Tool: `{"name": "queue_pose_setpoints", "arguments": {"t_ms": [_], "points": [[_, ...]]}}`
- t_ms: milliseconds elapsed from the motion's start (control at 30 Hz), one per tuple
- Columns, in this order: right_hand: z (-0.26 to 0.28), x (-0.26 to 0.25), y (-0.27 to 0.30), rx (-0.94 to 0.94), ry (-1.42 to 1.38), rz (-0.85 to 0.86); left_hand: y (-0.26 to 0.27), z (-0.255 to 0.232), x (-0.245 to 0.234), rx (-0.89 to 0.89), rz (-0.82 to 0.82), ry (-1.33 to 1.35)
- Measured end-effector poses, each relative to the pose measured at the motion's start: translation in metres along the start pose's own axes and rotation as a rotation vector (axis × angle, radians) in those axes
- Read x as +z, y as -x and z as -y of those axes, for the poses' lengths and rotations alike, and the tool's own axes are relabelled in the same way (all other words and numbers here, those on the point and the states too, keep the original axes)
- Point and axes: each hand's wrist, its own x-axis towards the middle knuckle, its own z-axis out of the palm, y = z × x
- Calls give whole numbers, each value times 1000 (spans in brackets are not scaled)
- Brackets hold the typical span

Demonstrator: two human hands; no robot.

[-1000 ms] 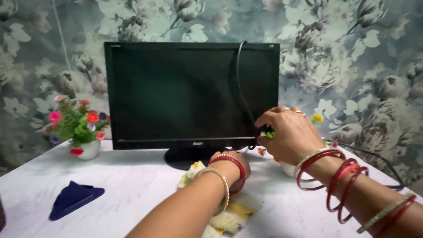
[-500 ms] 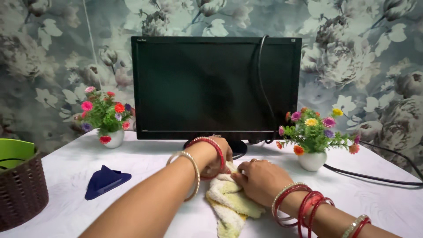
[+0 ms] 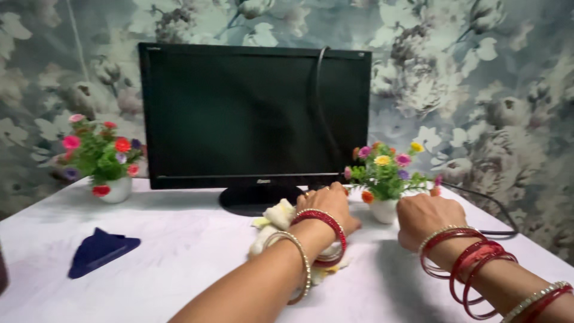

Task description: The person wipes a computer monitor and the surrounding table surface using a cloth. They move a flower pot and a triangular object aside to reach the area under the monitor, then wipe the monitor screen and base, and finally wipe the table surface.

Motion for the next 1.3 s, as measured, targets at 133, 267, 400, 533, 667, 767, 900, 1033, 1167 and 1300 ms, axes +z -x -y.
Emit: {"name": "queue_pose_setpoints", "arguments": {"t_ms": [133, 267, 400, 533, 667, 767, 900, 1033, 1167, 1300], "points": [[-42, 25, -11, -22, 123, -11, -11, -33, 22, -123, 94, 198], [-61, 44, -23, -63, -14, -39, -21, -47, 49, -192, 104, 388], [-60, 53, -35, -32, -46, -103, -29, -51, 70, -189, -15, 464], [-57, 55, -40, 54, -81, 0, -41, -52, 78, -175, -45, 473], [-58, 58, -34, 43, -218, -114, -50, -55, 83, -158, -26, 463], [-56, 58, -32, -14, -238, -185, -51, -55, 87, -187, -110, 533], [-44, 57, -33, -96, -317, -176, -48, -49, 90, -174, -295, 741], [-28, 58, -32, -181, -359, -225, -44, -38, 84, -114, -382, 662], [-21, 64, -38, -269, -471, -290, -43, -29, 77, -52, -422, 648], [-27, 67, -50, -246, -829, -192, -47, -27, 67, -41, -310, 569]]}}
